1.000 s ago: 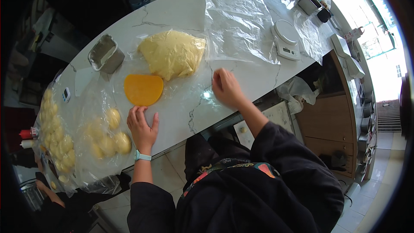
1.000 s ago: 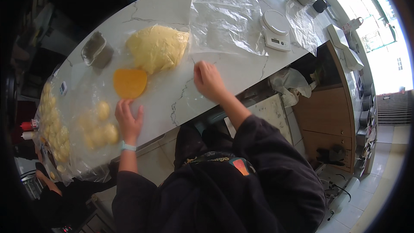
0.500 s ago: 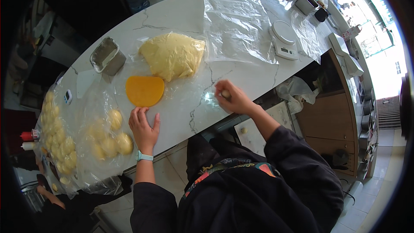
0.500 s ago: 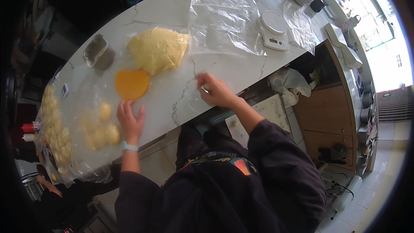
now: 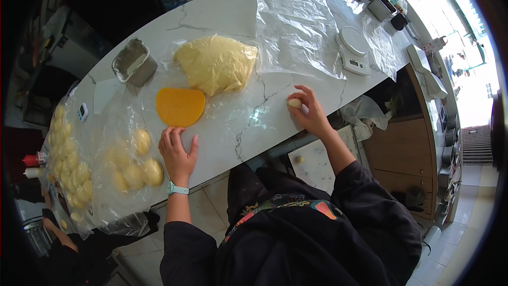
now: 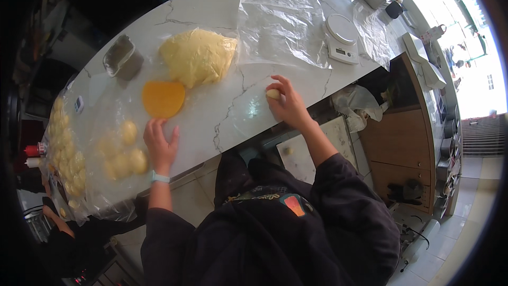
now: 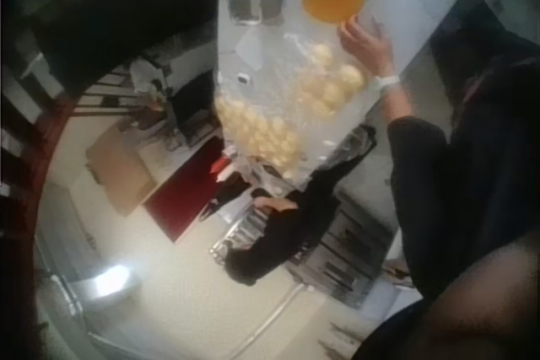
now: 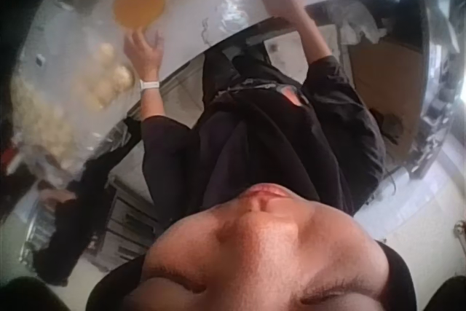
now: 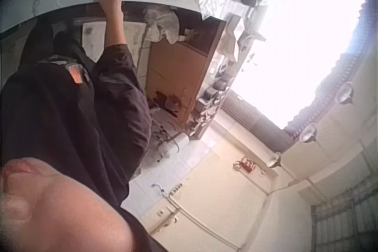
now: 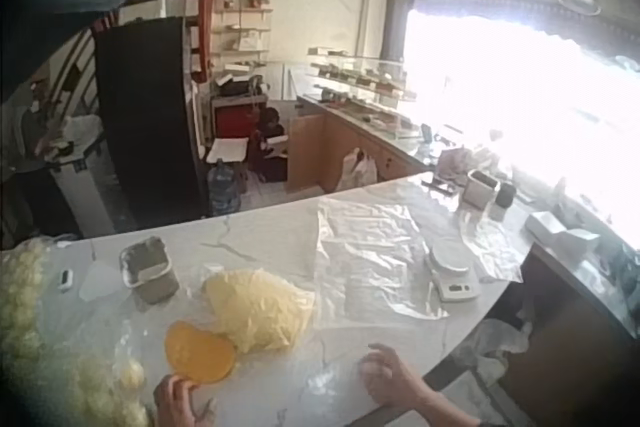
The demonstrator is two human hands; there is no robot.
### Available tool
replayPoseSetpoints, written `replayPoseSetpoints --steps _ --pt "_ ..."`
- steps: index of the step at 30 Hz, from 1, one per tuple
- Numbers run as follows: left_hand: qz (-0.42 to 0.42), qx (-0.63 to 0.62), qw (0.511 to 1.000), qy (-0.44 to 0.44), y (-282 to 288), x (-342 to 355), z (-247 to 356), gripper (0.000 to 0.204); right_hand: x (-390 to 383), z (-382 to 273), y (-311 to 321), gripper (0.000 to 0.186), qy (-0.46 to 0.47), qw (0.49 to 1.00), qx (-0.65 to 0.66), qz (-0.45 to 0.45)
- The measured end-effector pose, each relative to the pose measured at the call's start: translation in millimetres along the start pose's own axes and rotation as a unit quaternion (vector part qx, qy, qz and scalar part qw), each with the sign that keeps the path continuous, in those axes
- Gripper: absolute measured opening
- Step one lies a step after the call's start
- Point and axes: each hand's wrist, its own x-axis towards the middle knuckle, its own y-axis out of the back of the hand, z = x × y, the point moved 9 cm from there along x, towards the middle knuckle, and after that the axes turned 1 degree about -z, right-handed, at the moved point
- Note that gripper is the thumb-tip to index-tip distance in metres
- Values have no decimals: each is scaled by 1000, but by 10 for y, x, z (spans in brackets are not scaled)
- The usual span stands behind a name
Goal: The person prepares a baking sheet by dusting it with flour from a container and then transfers rounded dough balls from a counter onto the tray one at a time.
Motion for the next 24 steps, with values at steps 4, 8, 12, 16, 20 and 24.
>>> replayPoseSetpoints --steps 4,8,12,16,20,24 --pt "5 -1 1000 1 -6 13 6 38 370 -116 142 58 -2 987 -160 -32" --pt "0 -1 1000 1 -39 30 24 38 436 212 -141 38 -38 983 178 -5" --pt "9 7 1000 3 59 -1 2 38 117 -25 -85 17 83 989 -110 -50" --pt "2 -6 1000 -4 -29 44 70 39 606 45 139 15 89 977 -180 69" --pt "12 9 1000 -3 17 4 -8 38 345 -130 -523 24 19 988 -148 -46" --pt "9 -2 1000 -4 11 28 32 38 -56 -146 -25 39 108 990 -89 32"
